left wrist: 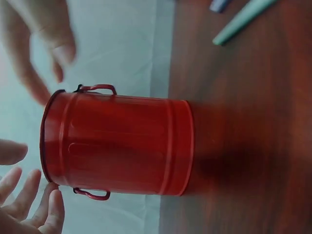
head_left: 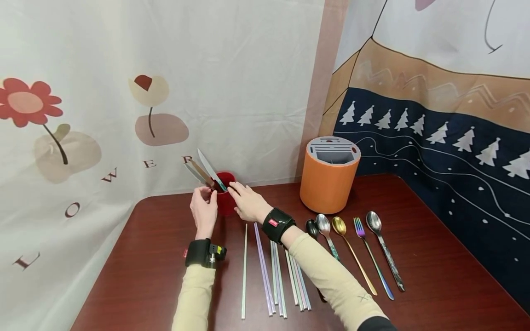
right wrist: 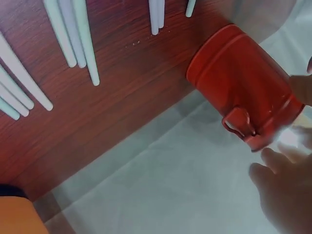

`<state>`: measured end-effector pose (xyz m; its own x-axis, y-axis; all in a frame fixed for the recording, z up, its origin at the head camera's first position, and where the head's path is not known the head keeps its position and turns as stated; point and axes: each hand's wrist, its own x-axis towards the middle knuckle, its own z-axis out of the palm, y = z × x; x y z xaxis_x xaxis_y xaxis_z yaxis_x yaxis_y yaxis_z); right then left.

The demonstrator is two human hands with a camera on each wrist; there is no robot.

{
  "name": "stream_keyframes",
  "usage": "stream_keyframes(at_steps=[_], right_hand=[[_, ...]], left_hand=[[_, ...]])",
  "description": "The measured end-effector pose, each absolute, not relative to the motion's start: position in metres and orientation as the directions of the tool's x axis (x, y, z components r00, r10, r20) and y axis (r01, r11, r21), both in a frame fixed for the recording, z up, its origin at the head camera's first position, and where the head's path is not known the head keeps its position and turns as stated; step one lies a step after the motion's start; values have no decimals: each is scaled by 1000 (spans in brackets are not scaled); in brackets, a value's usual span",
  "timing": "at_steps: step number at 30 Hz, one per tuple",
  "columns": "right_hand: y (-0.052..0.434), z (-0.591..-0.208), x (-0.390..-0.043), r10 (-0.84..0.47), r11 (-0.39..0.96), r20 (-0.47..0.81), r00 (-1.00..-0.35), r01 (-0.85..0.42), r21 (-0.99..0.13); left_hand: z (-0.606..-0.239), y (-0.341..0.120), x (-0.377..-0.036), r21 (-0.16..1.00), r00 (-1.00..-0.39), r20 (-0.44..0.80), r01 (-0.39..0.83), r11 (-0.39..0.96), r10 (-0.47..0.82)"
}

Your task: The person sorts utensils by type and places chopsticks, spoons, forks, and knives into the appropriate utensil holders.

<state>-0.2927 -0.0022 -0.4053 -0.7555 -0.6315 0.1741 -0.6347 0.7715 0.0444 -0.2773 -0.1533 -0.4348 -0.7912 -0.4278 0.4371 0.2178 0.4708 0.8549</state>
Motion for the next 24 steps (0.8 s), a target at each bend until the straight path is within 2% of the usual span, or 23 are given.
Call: stream_keyframes(at_steps=[4, 14, 19, 24], right_hand=[[10, -402, -285, -635, 756, 288, -717, -654, 39], [75, -400, -241, -572, 764, 489, -658, -645, 26], [117, -397, -225, -535, 782, 553, -639, -622, 38], [154, -390, -213, -498, 808, 555, -666, -589, 19]], left_hand=[[-440, -147, -271, 811, -797, 484, 253, 527, -361], [-436, -129, -261, 834, -799, 481, 290, 469, -361], [-425, -109, -261, 809, -781, 527, 341, 478, -335], [-407, -79, -263, 763, -795, 570, 417, 495, -208]])
